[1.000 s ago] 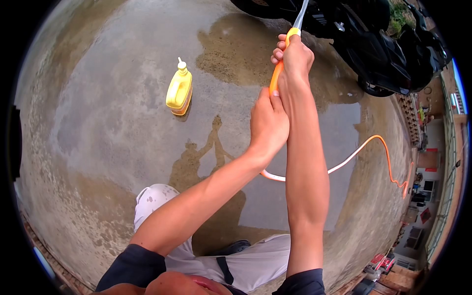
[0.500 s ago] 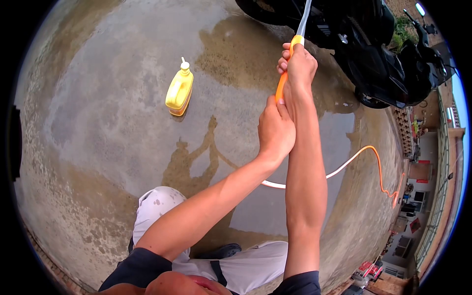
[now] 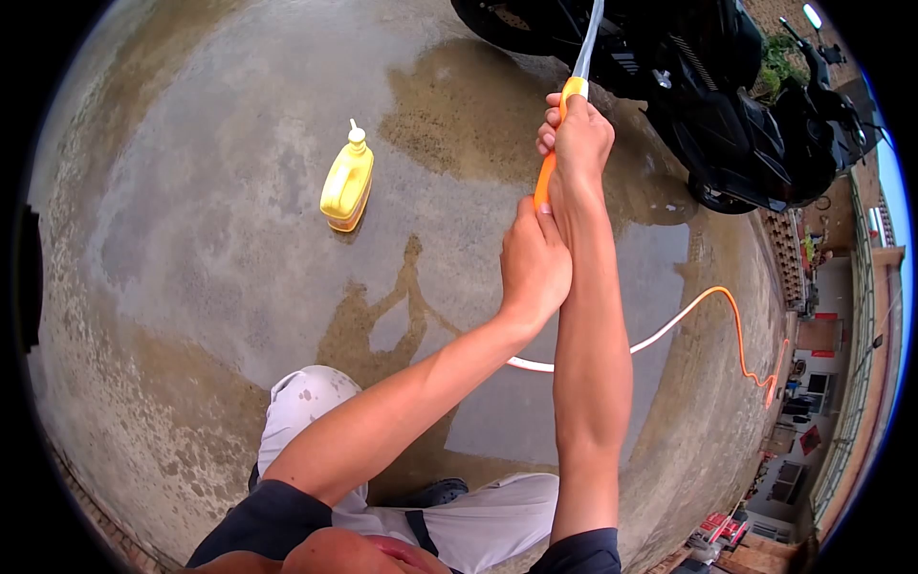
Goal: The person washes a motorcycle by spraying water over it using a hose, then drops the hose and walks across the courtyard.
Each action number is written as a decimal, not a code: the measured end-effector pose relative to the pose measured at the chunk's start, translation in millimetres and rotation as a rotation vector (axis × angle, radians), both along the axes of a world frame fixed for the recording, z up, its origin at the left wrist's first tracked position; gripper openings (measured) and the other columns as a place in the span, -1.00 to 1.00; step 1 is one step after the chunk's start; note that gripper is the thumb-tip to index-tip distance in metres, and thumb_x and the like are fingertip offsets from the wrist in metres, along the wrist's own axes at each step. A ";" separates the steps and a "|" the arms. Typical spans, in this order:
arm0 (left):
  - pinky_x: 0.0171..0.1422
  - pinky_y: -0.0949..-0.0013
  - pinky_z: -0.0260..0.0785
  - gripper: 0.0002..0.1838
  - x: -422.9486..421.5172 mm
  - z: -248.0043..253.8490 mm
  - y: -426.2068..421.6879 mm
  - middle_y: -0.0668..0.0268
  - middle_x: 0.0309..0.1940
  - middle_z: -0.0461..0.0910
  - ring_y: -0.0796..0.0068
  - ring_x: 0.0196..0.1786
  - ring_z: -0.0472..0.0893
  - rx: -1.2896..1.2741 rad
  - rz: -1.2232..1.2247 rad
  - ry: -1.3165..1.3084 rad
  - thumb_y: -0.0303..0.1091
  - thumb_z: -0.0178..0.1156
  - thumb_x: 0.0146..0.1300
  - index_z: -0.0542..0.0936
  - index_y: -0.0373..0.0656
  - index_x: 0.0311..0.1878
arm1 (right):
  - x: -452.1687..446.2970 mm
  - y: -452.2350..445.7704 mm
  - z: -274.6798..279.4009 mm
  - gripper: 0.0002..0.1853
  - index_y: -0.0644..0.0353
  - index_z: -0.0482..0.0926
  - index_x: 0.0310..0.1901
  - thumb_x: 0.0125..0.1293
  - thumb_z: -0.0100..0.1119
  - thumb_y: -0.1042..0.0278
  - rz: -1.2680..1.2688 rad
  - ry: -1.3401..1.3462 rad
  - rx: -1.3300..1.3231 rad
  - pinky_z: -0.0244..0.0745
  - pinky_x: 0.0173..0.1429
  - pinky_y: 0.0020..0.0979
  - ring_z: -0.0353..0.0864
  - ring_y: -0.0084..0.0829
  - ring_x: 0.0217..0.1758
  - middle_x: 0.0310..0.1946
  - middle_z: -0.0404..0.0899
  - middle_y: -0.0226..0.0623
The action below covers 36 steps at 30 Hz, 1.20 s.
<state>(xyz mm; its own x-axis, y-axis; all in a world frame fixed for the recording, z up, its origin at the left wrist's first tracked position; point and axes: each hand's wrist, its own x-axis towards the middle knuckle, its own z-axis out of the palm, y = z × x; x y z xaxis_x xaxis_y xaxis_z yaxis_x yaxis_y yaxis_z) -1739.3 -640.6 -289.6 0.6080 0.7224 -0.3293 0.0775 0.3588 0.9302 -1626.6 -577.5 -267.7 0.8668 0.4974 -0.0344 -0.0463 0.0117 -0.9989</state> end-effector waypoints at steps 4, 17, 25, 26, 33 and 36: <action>0.11 -0.14 0.37 -0.65 -1.0 -0.9 -4.8 -0.18 -0.06 0.58 -0.28 0.02 0.56 -0.040 0.020 -0.021 -0.24 -0.22 0.55 0.39 -0.37 0.05 | -3.3 -1.5 0.6 -0.72 0.32 0.52 -0.23 0.51 -0.12 0.31 0.023 -0.015 -0.030 0.20 -0.56 -0.50 0.26 -0.64 -0.67 -0.56 0.38 -0.43; 0.04 -0.06 0.39 -0.62 -0.3 -3.1 -12.4 -0.10 -0.16 0.63 -0.14 -0.06 0.63 -0.033 0.092 -0.021 -0.18 -0.27 0.58 0.43 -0.29 0.02 | -8.0 0.1 -1.5 -0.73 0.32 0.54 -0.26 0.49 -0.09 0.33 0.088 0.002 -0.039 0.19 -0.62 -0.53 0.27 -0.64 -0.71 -0.60 0.39 -0.45; 0.02 0.05 0.40 -0.62 -0.2 3.0 -26.5 0.00 -0.18 0.62 0.08 -0.10 0.65 -0.037 -0.024 -0.021 -0.19 -0.34 0.61 0.41 -0.26 0.05 | 4.1 -19.6 0.4 -0.75 0.26 0.52 -0.20 0.51 -0.07 0.27 0.060 0.053 -0.020 0.17 -0.59 -0.56 0.24 -0.69 -0.70 -0.56 0.38 -0.49; -0.01 0.08 0.39 -0.62 0.4 3.8 -28.7 0.03 -0.21 0.61 0.12 -0.13 0.63 -0.037 -0.062 0.008 -0.18 -0.35 0.62 0.40 -0.26 0.00 | 4.9 -23.4 2.8 -0.75 0.28 0.52 -0.23 0.49 -0.07 0.29 0.089 0.078 -0.031 0.16 -0.62 -0.54 0.25 -0.68 -0.71 -0.58 0.38 -0.48; -0.18 0.36 0.31 -0.66 11.7 -2.3 -66.7 0.33 -0.39 0.44 0.55 -0.33 0.42 0.062 -0.161 -0.134 -0.17 -0.29 0.65 0.40 -0.21 -0.07 | 25.9 -77.6 20.6 -0.75 0.29 0.52 -0.27 0.45 -0.06 0.29 0.165 0.196 0.020 0.16 -0.61 -0.54 0.23 -0.69 -0.69 -0.59 0.38 -0.49; -0.21 0.42 0.28 -0.70 22.4 9.4 -98.4 0.41 -0.40 0.38 0.64 -0.35 0.34 0.092 -0.215 -0.204 -0.20 -0.25 0.65 0.39 -0.19 -0.08 | 39.7 -118.8 41.8 -0.76 0.27 0.51 -0.27 0.43 -0.06 0.30 0.245 0.233 0.020 0.13 -0.60 -0.57 0.19 -0.72 -0.69 -0.59 0.35 -0.53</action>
